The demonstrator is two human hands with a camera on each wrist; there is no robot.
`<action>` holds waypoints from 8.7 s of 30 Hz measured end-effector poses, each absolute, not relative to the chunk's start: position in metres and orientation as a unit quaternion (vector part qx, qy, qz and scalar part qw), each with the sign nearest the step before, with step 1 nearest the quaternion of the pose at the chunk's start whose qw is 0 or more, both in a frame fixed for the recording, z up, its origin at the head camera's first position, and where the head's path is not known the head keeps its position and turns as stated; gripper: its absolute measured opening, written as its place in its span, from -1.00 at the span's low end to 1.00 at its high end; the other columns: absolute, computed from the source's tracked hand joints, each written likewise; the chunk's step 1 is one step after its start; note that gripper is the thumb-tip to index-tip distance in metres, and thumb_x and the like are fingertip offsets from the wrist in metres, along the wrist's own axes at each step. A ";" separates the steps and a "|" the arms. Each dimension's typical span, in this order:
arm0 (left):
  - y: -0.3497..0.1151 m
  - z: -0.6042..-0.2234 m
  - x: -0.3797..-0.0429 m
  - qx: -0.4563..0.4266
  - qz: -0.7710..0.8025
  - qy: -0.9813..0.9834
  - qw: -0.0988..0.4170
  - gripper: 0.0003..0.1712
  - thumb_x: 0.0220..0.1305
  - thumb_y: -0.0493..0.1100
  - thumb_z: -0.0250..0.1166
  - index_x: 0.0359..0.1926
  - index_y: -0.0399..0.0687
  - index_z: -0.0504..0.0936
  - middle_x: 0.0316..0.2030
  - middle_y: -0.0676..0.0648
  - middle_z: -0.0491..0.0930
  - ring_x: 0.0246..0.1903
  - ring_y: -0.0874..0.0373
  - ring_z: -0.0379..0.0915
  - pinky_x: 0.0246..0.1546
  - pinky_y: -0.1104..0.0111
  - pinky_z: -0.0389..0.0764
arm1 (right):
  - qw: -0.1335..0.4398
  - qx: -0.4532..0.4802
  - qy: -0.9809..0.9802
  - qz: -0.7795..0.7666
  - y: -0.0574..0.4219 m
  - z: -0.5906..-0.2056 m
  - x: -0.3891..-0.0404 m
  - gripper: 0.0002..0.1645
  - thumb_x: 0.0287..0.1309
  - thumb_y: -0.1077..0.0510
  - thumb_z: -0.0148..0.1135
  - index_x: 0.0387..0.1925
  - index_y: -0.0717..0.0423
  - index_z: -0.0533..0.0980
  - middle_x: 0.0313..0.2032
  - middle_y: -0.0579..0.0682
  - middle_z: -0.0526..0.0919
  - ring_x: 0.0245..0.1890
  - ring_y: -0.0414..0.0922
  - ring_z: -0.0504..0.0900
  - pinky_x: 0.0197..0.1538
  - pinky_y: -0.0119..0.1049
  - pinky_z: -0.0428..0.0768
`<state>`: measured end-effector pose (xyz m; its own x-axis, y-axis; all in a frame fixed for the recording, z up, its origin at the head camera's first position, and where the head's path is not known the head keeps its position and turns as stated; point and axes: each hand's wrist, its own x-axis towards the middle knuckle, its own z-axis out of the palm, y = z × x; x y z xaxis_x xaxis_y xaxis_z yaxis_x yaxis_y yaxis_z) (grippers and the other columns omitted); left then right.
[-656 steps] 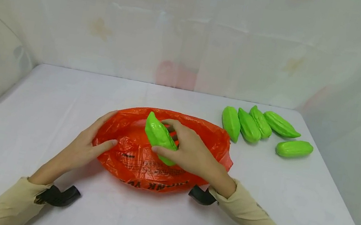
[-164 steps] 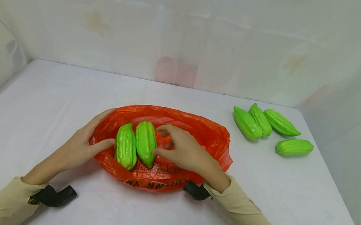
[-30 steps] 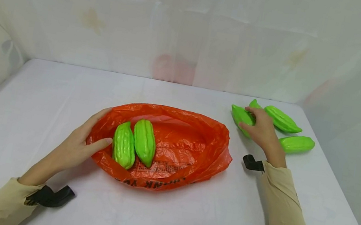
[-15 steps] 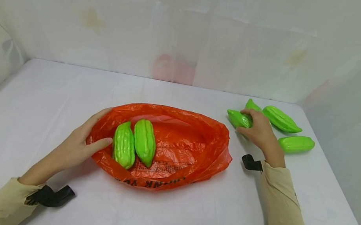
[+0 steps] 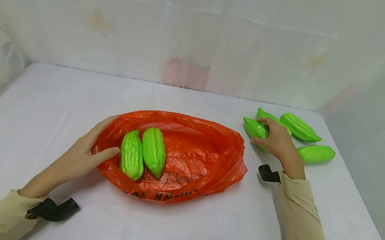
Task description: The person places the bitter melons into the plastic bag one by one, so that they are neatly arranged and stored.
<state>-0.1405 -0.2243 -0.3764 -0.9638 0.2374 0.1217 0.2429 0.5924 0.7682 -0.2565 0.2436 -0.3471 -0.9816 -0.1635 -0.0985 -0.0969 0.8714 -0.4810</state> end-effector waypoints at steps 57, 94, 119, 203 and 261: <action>-0.225 -0.376 -0.140 -0.134 -0.426 -0.895 0.002 -0.10 0.35 -0.08 0.24 0.56 0.37 -0.04 0.50 -0.14 0.14 0.43 -0.28 0.11 0.25 -0.41 0.21 | 0.048 -0.105 0.951 -0.286 0.226 -0.309 -0.234 -0.16 0.20 -0.02 0.36 0.40 0.16 0.24 0.28 0.29 0.43 0.19 0.22 0.47 0.23 0.13 0.52; -0.225 -0.376 -0.140 -0.129 -0.429 -0.894 -0.008 -0.09 0.36 -0.06 0.24 0.56 0.39 -0.05 0.52 -0.12 0.10 0.47 -0.29 0.04 0.28 -0.42 0.15 | -0.012 -0.150 0.940 -0.307 0.193 -0.279 -0.198 -0.19 0.13 -0.14 0.42 0.34 0.00 0.35 0.21 0.13 0.55 0.05 0.17 0.63 0.04 0.03 0.66; -0.227 -0.377 -0.140 -0.128 -0.426 -0.896 -0.006 -0.09 0.35 -0.06 0.24 0.56 0.42 -0.05 0.51 -0.11 0.12 0.45 -0.28 0.09 0.26 -0.41 0.20 | -0.003 -0.206 0.919 -0.337 0.155 -0.286 -0.187 -0.19 0.11 -0.11 0.45 0.34 -0.01 0.36 0.20 0.04 0.56 -0.01 0.05 0.66 0.04 -0.05 0.67; -0.226 -0.371 -0.138 -0.144 -0.422 -0.895 -0.003 -0.08 0.35 -0.08 0.25 0.56 0.39 -0.05 0.51 -0.16 0.12 0.43 -0.32 0.11 0.22 -0.43 0.23 | 0.099 -0.192 0.927 -0.308 0.070 -0.340 -0.175 -0.29 0.27 -0.06 0.29 0.34 0.11 0.31 0.19 0.05 0.49 0.06 -0.05 0.50 0.11 -0.14 0.60; -0.226 -0.371 -0.139 -0.134 -0.422 -0.897 -0.008 -0.08 0.35 -0.08 0.25 0.56 0.42 -0.06 0.50 -0.15 0.14 0.41 -0.30 0.14 0.22 -0.40 0.26 | 0.098 -0.236 0.907 -0.335 0.101 -0.307 -0.180 -0.41 0.23 0.00 0.34 0.24 0.07 0.43 0.15 0.03 0.58 0.09 -0.02 0.60 0.09 -0.11 0.64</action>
